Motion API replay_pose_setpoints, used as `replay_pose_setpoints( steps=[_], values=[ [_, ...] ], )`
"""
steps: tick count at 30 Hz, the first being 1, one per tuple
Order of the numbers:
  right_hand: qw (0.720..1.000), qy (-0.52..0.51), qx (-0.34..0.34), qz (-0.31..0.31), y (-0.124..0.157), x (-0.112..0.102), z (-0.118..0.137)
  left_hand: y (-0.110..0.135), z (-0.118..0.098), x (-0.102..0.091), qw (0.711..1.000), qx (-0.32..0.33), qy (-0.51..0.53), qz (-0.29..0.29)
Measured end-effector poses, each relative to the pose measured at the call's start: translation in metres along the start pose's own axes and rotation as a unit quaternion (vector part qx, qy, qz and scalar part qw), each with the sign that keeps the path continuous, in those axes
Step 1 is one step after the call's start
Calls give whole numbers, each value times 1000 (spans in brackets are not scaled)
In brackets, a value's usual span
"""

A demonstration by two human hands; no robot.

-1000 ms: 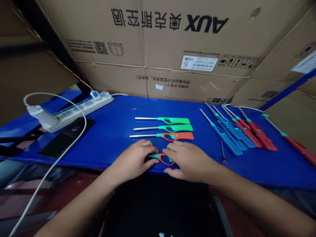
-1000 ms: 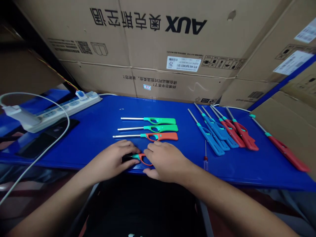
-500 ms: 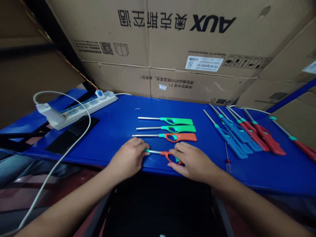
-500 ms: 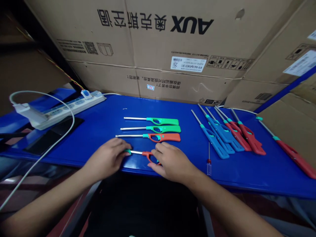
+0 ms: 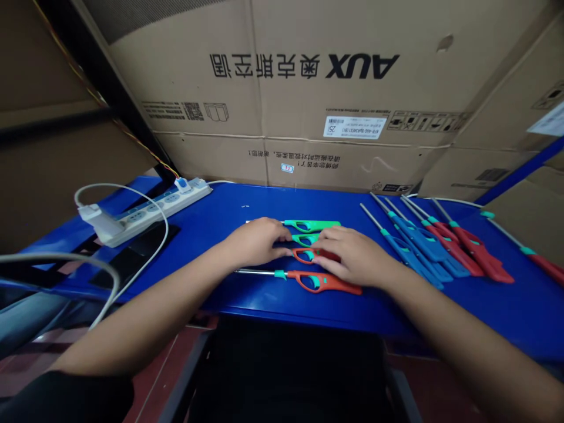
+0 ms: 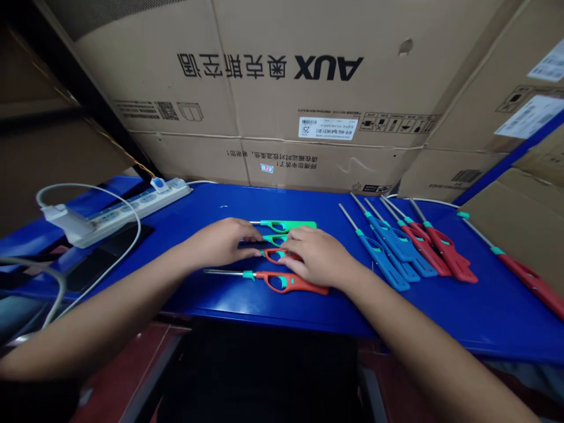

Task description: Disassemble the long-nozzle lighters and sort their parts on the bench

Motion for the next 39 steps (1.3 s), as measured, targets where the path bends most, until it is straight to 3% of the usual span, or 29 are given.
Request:
replay_pose_setpoints(
  steps=[4, 9, 14, 20, 25, 29, 33, 39],
  values=[
    [999, -35, 17, 33, -7, 10, -23, -20, 7, 14, 997, 11, -6, 75],
    [998, -64, 4, 7, -3, 29, -31, -9, 8, 27, 999, 8, 9, 41],
    [997, -77, -2, -12, 0, 35, -32, 7, 11, 32, 1000, -7, -7, 29],
    [997, -80, 19, 13, 0, 28, -31, 10, 22, 19, 999, -18, -5, 30],
    [996, -74, 22, 53, -8, 0, -31, -20, 31, -1, 996, 57, 57, 32],
    [996, -7, 57, 75, -21, -15, -46, -42, 33, 2, 994, 57, 57, 71],
    [992, -14, 61, 111, -27, -4, -64, -45, 32, 15, 994, 49, 78, 64],
    [992, -36, 62, 102, -24, 12, -68, -36, 36, 20, 995, 70, 50, 54]
  ],
)
Point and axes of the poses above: each hand's wrist, its own y-axis away from the middle knuckle, its own x-axis out of the palm, z = x × y, the point moved 1 cm from there along -y, towards the middle knuckle
